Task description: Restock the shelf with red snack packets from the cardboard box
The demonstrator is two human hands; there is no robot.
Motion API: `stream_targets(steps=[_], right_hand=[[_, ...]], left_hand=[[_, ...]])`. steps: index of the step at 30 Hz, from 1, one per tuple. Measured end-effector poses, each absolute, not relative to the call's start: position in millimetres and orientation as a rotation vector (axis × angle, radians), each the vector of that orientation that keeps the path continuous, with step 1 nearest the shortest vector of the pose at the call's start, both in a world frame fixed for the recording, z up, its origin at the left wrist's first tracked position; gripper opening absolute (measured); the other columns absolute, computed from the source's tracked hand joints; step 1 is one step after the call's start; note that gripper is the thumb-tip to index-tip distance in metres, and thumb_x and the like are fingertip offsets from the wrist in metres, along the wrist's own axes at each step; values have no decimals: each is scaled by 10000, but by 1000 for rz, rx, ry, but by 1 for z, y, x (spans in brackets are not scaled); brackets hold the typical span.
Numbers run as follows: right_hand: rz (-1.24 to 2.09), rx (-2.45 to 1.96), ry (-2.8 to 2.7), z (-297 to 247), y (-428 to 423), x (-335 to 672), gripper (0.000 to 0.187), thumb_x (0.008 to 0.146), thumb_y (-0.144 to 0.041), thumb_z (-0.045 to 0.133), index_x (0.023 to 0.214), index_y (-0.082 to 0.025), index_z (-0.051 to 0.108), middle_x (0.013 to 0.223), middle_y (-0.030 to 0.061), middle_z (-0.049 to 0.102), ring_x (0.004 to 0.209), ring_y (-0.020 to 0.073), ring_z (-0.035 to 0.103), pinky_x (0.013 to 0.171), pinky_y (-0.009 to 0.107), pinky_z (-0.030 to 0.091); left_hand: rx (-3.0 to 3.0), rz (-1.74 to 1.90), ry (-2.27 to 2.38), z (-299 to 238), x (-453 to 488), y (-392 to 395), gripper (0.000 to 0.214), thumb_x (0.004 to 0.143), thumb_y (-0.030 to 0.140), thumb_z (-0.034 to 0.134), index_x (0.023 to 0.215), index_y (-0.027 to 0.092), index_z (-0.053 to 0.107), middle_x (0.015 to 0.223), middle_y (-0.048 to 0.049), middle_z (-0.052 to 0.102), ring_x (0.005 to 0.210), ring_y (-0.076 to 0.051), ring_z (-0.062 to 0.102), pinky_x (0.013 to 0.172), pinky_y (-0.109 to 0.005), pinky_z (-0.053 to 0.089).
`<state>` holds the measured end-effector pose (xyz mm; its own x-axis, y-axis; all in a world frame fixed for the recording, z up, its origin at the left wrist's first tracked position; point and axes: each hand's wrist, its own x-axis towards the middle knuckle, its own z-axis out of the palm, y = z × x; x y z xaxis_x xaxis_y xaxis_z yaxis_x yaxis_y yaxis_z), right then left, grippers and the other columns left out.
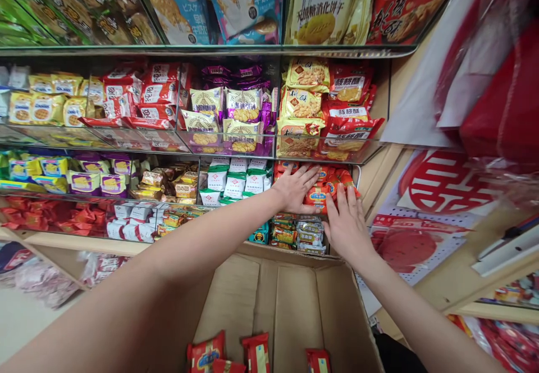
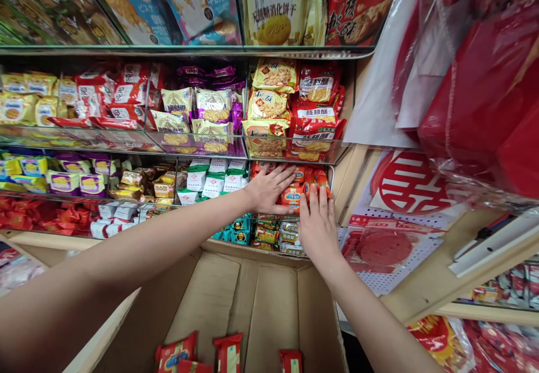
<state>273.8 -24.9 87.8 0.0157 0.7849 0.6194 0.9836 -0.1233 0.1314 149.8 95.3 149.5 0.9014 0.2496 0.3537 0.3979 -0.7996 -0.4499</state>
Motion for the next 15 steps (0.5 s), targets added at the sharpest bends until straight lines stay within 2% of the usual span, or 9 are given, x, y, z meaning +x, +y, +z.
stream_targets(steps=[8, 11, 13, 15], right_hand=[[-841, -1927, -1797, 88, -32, 276, 558, 759, -171, 516, 1280, -37, 365, 1419, 218, 177, 1313, 335, 4, 1019, 512, 198], [-809, -1851, -1811, 87, -45, 265, 501, 779, -191, 499, 1251, -49, 414, 1420, 207, 182, 1314, 337, 27, 1009, 515, 228], [-720, -1799, -1872, 76, -62, 253, 402, 807, -195, 452, 1189, -75, 494, 1391, 191, 272, 1305, 320, 138, 999, 487, 272], [-512, -1770, -2033, 49, -83, 238, 334, 816, -166, 403, 1100, -124, 575, 1300, 160, 428, 1236, 277, 332, 968, 433, 345]], left_hand=[[-2509, -475, -482, 151, 144, 91, 823, 739, 685, 298, 1336, 119, 285, 1423, -134, 239, 1291, -300, 190, 1019, -482, 156], [-2585, -539, -424, 155, 128, 74, 662, 799, 589, 321, 1279, 136, 382, 1388, -143, 310, 1276, -304, 229, 1014, -506, 145], [-2726, -510, -280, 150, 106, 52, 440, 855, 433, 328, 1171, 177, 495, 1291, -119, 445, 1214, -267, 347, 1006, -475, 195], [-2965, -344, -117, 130, 76, 26, 325, 859, 338, 340, 1062, 210, 559, 1051, -84, 603, 1012, -205, 520, 941, -386, 319]])
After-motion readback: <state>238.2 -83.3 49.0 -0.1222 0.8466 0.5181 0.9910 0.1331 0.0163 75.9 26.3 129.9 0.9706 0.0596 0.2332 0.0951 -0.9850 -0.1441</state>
